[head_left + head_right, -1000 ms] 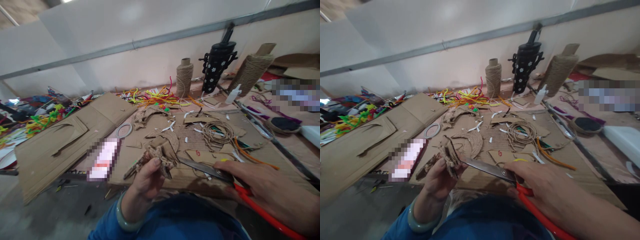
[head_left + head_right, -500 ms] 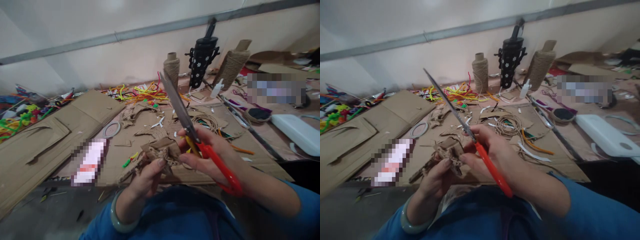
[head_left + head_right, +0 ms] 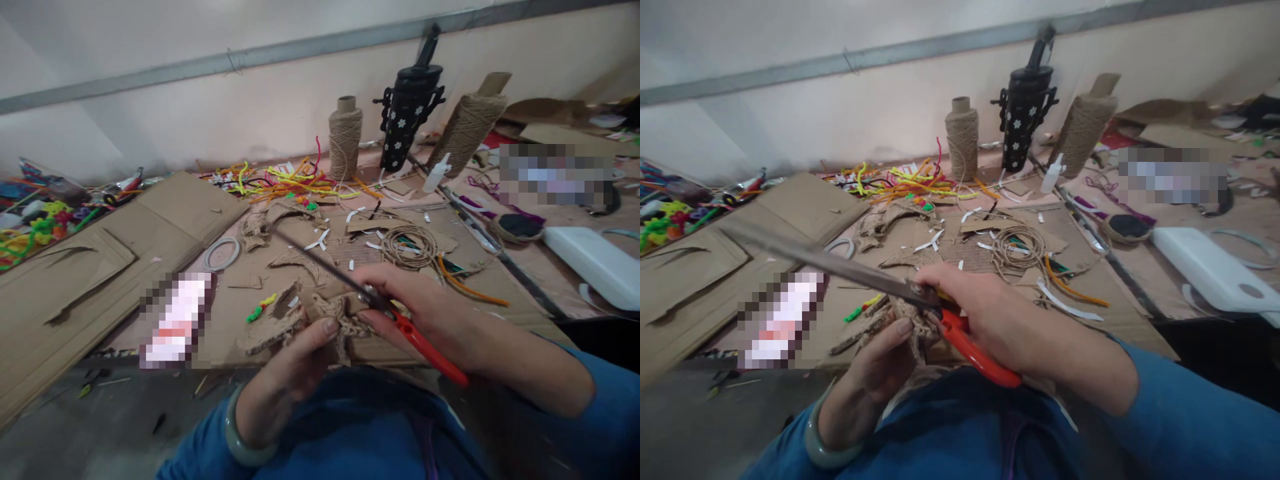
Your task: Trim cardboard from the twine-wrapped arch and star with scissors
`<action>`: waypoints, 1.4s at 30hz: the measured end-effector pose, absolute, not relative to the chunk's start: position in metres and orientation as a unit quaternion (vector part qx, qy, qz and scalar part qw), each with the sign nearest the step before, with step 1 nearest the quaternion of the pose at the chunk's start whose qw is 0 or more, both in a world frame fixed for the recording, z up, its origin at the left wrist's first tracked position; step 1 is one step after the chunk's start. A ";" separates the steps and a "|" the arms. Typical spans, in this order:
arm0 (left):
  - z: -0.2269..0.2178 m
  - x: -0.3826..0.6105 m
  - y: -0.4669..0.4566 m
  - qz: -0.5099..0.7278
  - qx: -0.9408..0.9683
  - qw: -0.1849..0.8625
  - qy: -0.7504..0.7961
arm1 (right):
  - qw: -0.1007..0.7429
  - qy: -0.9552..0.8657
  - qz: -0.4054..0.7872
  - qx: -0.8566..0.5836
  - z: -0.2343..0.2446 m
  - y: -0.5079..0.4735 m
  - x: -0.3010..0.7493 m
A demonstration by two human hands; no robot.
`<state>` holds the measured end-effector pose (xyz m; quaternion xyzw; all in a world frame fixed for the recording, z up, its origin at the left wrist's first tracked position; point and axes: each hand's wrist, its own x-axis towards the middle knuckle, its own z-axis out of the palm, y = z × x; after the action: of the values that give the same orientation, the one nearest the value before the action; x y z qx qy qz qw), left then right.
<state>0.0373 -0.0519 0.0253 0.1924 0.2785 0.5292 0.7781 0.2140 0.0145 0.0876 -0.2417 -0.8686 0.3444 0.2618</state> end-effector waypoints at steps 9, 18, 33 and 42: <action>0.025 0.038 -0.048 0.536 0.160 0.783 0.273 | 0.342 -0.878 0.257 -0.214 0.072 0.020 0.214; 0.038 0.017 -0.039 0.652 0.114 0.662 0.352 | 0.230 -0.839 0.255 -0.423 0.043 -0.013 0.256; 0.030 0.013 -0.044 0.642 0.124 0.685 0.322 | 0.192 -0.872 0.239 -0.382 0.027 -0.017 0.257; 0.030 0.016 -0.044 0.623 0.142 0.706 0.306 | 0.153 -0.874 0.276 -0.369 0.049 -0.011 0.253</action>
<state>0.0163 -0.0438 0.0303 0.1421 0.3061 0.6226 0.7061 0.2528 -0.0114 0.0491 -0.3694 -0.8741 0.2759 0.1528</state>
